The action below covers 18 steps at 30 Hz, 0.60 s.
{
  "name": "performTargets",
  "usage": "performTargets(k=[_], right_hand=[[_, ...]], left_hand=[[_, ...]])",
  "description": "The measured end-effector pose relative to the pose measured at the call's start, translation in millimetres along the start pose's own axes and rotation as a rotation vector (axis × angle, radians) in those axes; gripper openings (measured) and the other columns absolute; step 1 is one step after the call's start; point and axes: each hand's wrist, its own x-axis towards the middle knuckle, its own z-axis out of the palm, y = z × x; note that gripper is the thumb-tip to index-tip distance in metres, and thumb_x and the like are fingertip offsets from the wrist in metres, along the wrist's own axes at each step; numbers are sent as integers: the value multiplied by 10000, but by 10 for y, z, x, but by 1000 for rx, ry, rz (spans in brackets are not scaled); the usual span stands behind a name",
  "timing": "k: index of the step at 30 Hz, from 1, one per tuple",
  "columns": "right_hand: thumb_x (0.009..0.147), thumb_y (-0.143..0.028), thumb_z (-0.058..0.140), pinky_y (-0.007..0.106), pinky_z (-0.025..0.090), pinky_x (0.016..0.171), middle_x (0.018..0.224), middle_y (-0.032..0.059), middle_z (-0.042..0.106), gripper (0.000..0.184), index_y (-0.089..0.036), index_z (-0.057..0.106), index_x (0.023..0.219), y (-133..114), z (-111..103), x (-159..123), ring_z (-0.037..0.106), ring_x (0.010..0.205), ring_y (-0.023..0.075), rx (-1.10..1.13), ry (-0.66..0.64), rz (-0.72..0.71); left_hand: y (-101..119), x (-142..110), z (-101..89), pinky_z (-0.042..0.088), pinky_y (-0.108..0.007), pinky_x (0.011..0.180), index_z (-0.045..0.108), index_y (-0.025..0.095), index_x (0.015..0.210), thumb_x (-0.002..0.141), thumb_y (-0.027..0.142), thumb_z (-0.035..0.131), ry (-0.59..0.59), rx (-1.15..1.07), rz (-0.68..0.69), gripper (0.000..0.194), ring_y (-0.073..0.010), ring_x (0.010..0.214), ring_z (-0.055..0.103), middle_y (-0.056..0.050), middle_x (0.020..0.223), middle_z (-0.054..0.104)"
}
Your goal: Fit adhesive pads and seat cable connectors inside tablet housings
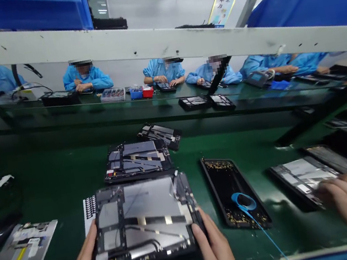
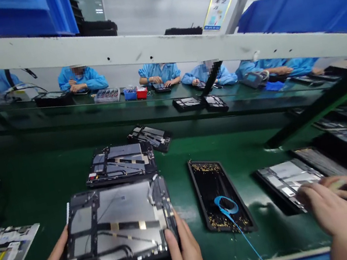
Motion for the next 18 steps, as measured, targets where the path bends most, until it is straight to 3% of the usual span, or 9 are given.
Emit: performTargets(k=[4,7,10,14,18], right_hand=[[1038,-432,434,405,478,1093,1324,125,643,460,-207,539,1425,-287,82,942,581,1284,251,7,9,-124],[1028,-429,419,437,471,1078,1206,148,655,424,-181,618,1308,-419,255,1542,594,1197,269,-68,23,-167],[1003,-422,448,469,437,1102,1212,181,641,407,-143,678,1190,-401,406,1818,576,1212,297,-105,31,-171],[986,-446,505,442,419,1128,1267,150,658,392,-168,698,1183,-237,400,2132,582,1247,284,-111,-9,-137],[1029,-406,487,405,460,1096,1315,124,640,355,-182,657,1247,-33,242,3031,600,1224,235,-129,-11,20]], left_hand=[[464,903,17,367,-465,1181,410,343,1538,815,681,641,-54,-88,10,831,-320,1438,452,-1,1575,462],[656,1530,148,351,-435,1204,381,276,1559,831,648,634,-38,-86,51,855,-309,1449,441,-49,1587,445],[596,1894,218,342,-421,1211,395,228,1554,844,633,619,-48,-30,17,847,-311,1470,408,-86,1598,419],[414,2187,69,347,-476,1206,533,251,1466,829,704,606,-112,-26,-2,785,-333,1436,457,-97,1536,510],[431,2773,-77,333,-510,1210,697,245,1264,781,796,575,-106,-80,7,742,-340,1409,493,-111,1457,595]])
